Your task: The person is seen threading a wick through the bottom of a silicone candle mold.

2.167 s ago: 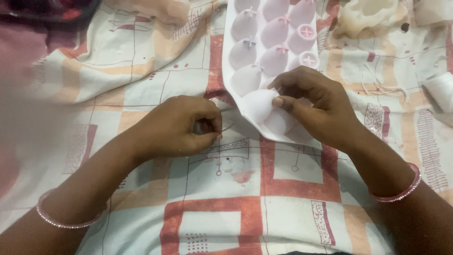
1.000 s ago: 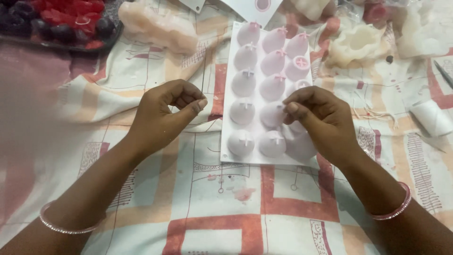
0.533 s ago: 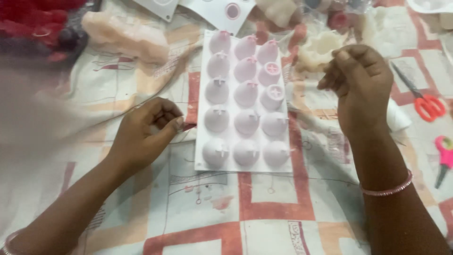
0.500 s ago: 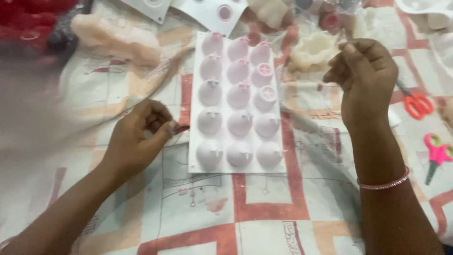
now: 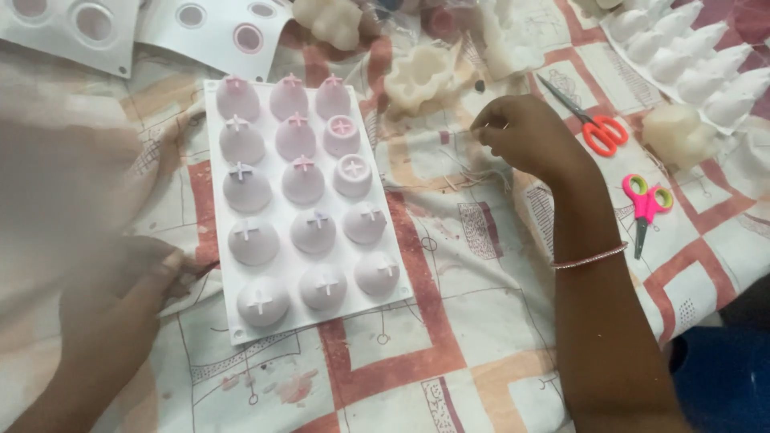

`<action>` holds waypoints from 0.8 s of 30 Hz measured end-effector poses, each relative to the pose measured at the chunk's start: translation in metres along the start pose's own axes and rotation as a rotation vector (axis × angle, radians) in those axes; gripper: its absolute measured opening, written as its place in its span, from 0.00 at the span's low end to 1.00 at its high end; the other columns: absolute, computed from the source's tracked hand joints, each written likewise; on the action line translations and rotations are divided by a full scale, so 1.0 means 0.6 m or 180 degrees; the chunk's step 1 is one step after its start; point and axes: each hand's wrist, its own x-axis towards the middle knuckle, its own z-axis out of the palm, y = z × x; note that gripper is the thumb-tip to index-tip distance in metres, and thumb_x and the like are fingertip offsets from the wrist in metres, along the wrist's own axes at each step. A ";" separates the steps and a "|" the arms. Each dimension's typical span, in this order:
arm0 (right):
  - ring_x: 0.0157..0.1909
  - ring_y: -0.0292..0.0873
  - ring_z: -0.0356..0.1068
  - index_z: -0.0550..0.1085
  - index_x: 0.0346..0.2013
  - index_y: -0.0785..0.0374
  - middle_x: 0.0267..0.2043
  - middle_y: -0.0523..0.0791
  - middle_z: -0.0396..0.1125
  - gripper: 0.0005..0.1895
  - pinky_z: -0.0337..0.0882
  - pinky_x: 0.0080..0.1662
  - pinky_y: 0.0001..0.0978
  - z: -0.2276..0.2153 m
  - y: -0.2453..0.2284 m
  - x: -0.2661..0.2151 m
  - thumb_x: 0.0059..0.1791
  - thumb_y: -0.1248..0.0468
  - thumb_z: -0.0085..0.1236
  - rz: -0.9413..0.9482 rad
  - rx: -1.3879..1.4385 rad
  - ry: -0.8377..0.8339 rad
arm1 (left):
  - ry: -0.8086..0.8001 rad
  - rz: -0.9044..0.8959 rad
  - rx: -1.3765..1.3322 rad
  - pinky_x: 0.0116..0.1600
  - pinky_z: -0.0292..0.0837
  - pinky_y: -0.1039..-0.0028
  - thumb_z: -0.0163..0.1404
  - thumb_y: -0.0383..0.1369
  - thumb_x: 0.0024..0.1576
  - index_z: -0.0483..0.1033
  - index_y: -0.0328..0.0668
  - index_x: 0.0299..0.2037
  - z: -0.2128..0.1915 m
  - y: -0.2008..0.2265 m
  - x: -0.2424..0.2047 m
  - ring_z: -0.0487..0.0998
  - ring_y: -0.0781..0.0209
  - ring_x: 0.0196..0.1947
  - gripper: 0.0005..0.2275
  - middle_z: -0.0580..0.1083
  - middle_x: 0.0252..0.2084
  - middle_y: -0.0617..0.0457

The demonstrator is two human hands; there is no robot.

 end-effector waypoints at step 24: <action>0.30 0.37 0.69 0.79 0.35 0.70 0.30 0.47 0.73 0.08 0.69 0.35 0.30 0.052 -0.048 -0.003 0.48 0.65 0.60 0.0275 0.1384 -0.1113 | -0.0060 -0.0750 -0.0969 0.52 0.76 0.74 0.46 0.30 0.63 0.78 0.27 0.52 0.010 0.079 -0.049 0.77 0.62 0.42 0.14 0.79 0.44 0.44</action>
